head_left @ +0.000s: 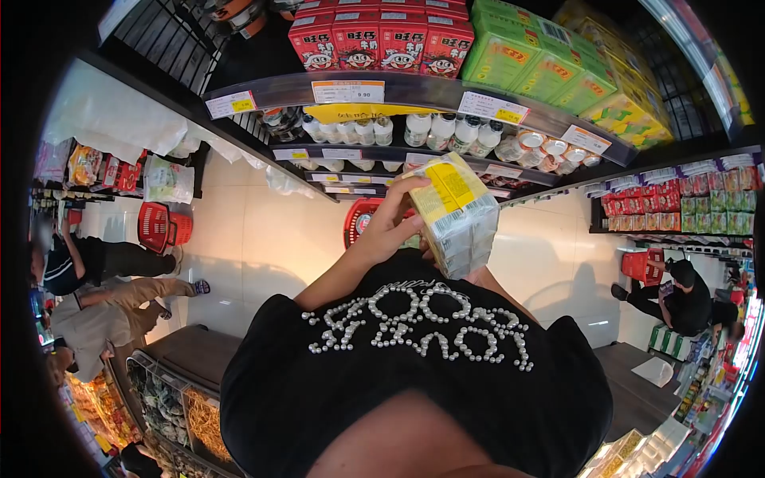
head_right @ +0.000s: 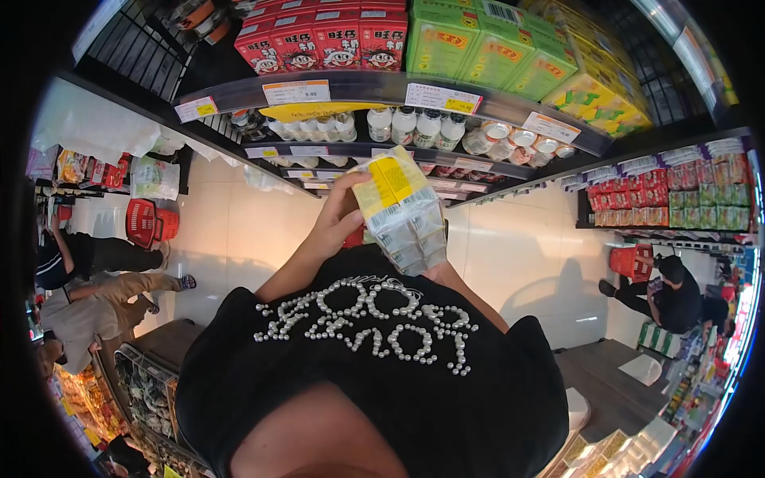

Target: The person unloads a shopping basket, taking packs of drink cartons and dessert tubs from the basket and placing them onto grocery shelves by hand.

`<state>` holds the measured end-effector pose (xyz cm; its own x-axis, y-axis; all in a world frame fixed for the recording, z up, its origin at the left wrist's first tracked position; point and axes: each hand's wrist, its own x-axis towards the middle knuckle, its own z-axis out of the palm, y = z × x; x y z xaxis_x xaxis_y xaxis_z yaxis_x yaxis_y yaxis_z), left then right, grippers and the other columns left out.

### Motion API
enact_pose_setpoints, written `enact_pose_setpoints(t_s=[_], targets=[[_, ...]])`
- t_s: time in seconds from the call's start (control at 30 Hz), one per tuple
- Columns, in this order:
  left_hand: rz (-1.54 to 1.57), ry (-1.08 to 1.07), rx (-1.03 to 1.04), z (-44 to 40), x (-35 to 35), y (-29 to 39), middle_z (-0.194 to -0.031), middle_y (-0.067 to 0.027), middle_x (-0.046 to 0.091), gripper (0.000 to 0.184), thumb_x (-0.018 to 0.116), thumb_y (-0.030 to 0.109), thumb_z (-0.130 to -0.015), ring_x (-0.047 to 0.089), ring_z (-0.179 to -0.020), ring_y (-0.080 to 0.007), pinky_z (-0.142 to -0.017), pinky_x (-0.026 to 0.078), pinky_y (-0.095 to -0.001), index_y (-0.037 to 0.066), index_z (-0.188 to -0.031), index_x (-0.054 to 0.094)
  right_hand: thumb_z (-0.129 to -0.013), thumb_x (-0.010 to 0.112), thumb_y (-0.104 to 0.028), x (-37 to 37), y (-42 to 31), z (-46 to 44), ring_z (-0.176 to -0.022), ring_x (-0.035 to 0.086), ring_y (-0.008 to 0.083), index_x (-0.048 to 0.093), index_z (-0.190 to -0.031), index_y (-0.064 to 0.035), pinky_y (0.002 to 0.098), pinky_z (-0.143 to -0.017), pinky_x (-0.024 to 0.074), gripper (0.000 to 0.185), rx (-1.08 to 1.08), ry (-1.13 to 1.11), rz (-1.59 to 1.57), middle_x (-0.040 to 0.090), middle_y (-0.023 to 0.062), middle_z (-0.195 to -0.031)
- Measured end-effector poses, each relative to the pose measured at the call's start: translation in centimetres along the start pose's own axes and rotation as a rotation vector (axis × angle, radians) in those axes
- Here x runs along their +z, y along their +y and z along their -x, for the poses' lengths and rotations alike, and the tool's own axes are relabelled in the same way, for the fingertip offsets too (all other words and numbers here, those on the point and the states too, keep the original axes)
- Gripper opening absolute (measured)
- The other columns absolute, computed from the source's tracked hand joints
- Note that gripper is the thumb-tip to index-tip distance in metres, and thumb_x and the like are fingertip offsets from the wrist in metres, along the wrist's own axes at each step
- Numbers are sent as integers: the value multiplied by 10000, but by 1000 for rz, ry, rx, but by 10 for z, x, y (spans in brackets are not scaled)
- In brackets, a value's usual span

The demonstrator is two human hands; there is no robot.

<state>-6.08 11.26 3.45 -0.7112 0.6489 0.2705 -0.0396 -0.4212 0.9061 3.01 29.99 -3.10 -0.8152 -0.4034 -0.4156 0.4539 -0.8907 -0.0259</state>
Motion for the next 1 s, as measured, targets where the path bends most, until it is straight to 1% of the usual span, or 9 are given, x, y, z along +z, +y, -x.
enact_pose_setpoints(t_s=[0.13, 0.23, 0.3, 0.33, 0.43, 0.47, 0.53, 0.83, 1.0], targets=[[87, -99, 19, 2, -6, 1, -1291, -108, 357, 495, 518, 310, -960, 368, -1277, -245, -1060, 296, -385, 51, -1351, 361, -857, 466, -517, -13, 3, -1, -1048, 602, 371, 430, -1352, -32, 482, -824, 533, 694, -157, 46, 59, 540, 239, -1237], [123, -121, 63, 2, 1, 10, -1264, -103, 381, 548, 524, 401, -949, 384, -1254, -239, -1034, 316, -380, 47, -1338, 369, -845, 474, -474, -29, 2, -1, -1091, 588, 373, 416, -1370, -40, 503, -898, 502, 684, -260, 105, 90, 530, 218, -1285], [165, -123, 57, 5, 5, 12, -1253, -102, 393, 580, 551, 431, -929, 393, -1239, -235, -1025, 324, -379, 55, -1331, 369, -837, 479, -445, -38, -1, 2, -1120, 578, 374, 406, -1383, -45, 517, -947, 481, 680, -271, 85, 67, 523, 204, -1317], [185, -125, 54, 6, 6, 13, -1247, -102, 399, 595, 564, 446, -918, 398, -1231, -233, -1020, 328, -379, 59, -1327, 369, -796, 477, -340, -41, -7, 6, -1172, 542, 386, 365, -1409, -43, 533, -1002, 430, 691, -215, -11, 18, 504, 223, -1334], [265, -158, 47, 6, 12, 21, -1258, -97, 388, 620, 601, 432, -894, 400, -1224, -227, -1016, 333, -382, 77, -1333, 346, -802, 486, -357, -28, -8, 17, -1169, 542, 392, 349, -1415, -37, 530, -998, 435, 705, -233, -57, 14, 497, 229, -1337], [264, -144, 17, 7, 13, 23, -1268, -96, 381, 634, 611, 423, -886, 395, -1230, -228, -1020, 331, -383, 84, -1342, 330, -797, 490, -355, -21, -7, 18, -1193, 523, 390, 339, -1417, -26, 524, -1024, 411, 718, -292, 82, 196, 486, 230, -1348], [260, -115, -42, 9, 16, 26, -1286, -96, 367, 667, 632, 406, -871, 384, -1243, -231, -1027, 326, -385, 100, -1360, 298, -798, 490, -355, -15, -5, 19, -1194, 522, 390, 339, -1417, -26, 524, -1025, 410, 717, -318, 154, 267, 485, 229, -1349], [301, 58, -126, 0, 27, 36, -1335, -106, 324, 727, 635, 268, -823, 352, -1284, -253, -1064, 299, -380, 117, -1409, 231, -803, 491, -355, -13, 1, 10, -1200, 517, 388, 339, -1417, -27, 523, -1030, 405, 712, -266, 54, 178, 483, 227, -1352], [262, 41, -131, 1, 29, 37, -1343, -110, 324, 760, 652, 234, -816, 360, -1280, -243, -1056, 314, -370, 123, -1422, 207, -806, 491, -355, -13, 1, 11, -1203, 514, 388, 340, -1417, -27, 523, -1032, 402, 710, -259, 38, 163, 481, 226, -1354]])
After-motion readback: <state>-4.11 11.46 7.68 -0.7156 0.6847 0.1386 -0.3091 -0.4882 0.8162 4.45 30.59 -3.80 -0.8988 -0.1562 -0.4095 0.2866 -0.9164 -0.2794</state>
